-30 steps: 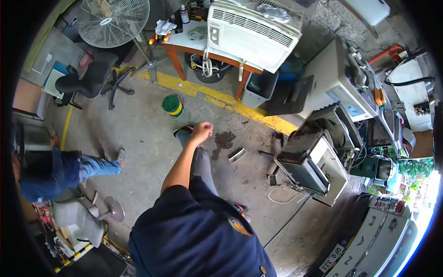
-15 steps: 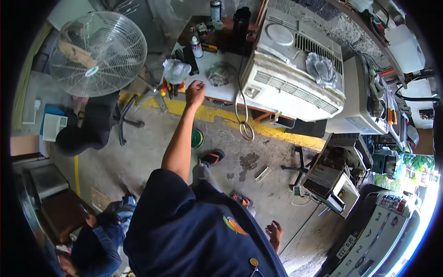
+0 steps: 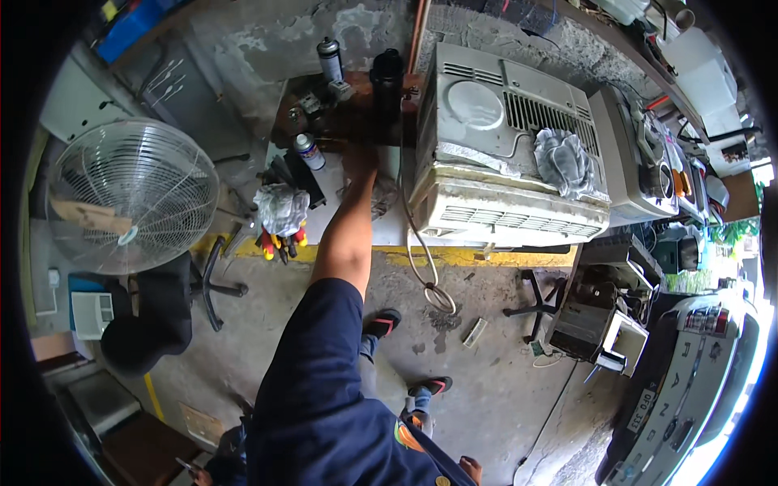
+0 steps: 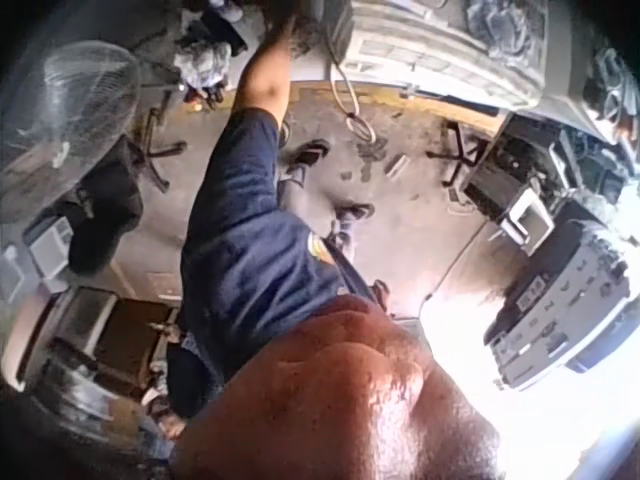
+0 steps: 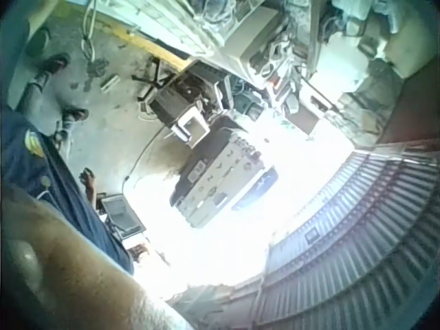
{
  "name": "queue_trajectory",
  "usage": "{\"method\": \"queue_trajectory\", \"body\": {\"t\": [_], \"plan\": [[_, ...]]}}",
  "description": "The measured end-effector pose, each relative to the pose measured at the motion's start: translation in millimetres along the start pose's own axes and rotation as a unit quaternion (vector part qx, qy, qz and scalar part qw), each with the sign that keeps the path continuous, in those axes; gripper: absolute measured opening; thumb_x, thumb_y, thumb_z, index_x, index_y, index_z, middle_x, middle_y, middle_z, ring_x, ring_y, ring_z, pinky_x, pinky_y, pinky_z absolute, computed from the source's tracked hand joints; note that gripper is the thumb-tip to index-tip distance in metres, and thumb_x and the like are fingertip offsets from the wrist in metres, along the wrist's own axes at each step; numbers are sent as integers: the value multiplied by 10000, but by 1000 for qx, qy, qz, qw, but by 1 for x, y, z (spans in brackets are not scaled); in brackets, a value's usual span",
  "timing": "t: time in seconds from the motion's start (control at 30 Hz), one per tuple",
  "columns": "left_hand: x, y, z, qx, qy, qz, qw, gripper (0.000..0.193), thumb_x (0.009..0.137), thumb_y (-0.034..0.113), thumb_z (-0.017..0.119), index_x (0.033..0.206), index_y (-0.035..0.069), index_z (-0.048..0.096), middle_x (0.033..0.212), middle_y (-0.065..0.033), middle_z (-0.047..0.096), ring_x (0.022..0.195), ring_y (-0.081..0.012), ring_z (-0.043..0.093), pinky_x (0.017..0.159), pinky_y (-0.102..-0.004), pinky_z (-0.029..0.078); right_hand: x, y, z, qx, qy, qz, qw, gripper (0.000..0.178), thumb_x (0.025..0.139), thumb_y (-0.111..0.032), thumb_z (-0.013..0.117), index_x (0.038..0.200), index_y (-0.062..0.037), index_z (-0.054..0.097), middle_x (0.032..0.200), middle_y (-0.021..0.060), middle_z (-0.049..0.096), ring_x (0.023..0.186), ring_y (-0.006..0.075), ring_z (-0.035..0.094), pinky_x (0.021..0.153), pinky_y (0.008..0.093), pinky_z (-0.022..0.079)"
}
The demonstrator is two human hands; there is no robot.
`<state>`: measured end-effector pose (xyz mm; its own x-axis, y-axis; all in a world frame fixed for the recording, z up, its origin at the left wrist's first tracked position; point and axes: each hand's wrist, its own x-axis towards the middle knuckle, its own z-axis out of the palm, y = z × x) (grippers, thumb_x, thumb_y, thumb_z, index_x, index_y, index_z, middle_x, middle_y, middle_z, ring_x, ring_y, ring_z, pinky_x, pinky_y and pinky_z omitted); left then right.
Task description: The recorder is repairing an air conditioning unit by inspecting wiring, using a screwdriver, and applying spray cleaner to components.
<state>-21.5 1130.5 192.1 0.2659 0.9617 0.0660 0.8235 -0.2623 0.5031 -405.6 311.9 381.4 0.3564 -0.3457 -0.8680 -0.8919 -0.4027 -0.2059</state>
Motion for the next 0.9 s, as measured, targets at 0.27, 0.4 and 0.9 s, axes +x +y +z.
{"method": "queue_trajectory", "body": {"t": [0.27,0.4,0.9], "plan": [[-3,-4,-24,11,38,148,988,369,972,335,558,860,26,728,762,-150,732,651,-330,704,566,-452,539,-45,-6,34,13,27,28,999,345,929,-150,595,1202,49,671,867,195,703,717,234,670,635,314,529],[-16,-3,-46,14,65,212,975,364,971,304,554,796,29,715,743,-142,724,620,-312,694,537,-442,527,-42,-15,44,50,28,7,998,349,927,-134,599,1218,46,664,879,196,705,699,231,662,615,313,519],[-225,-32,-335,-512,-298,-49,804,310,1052,272,584,810,78,593,618,-14,569,469,-81,464,425,-231,351,40,-168,130,-47,-143,-334,931,379,957,-203,626,1221,65,672,845,109,710,736,181,648,672,281,512]]}}
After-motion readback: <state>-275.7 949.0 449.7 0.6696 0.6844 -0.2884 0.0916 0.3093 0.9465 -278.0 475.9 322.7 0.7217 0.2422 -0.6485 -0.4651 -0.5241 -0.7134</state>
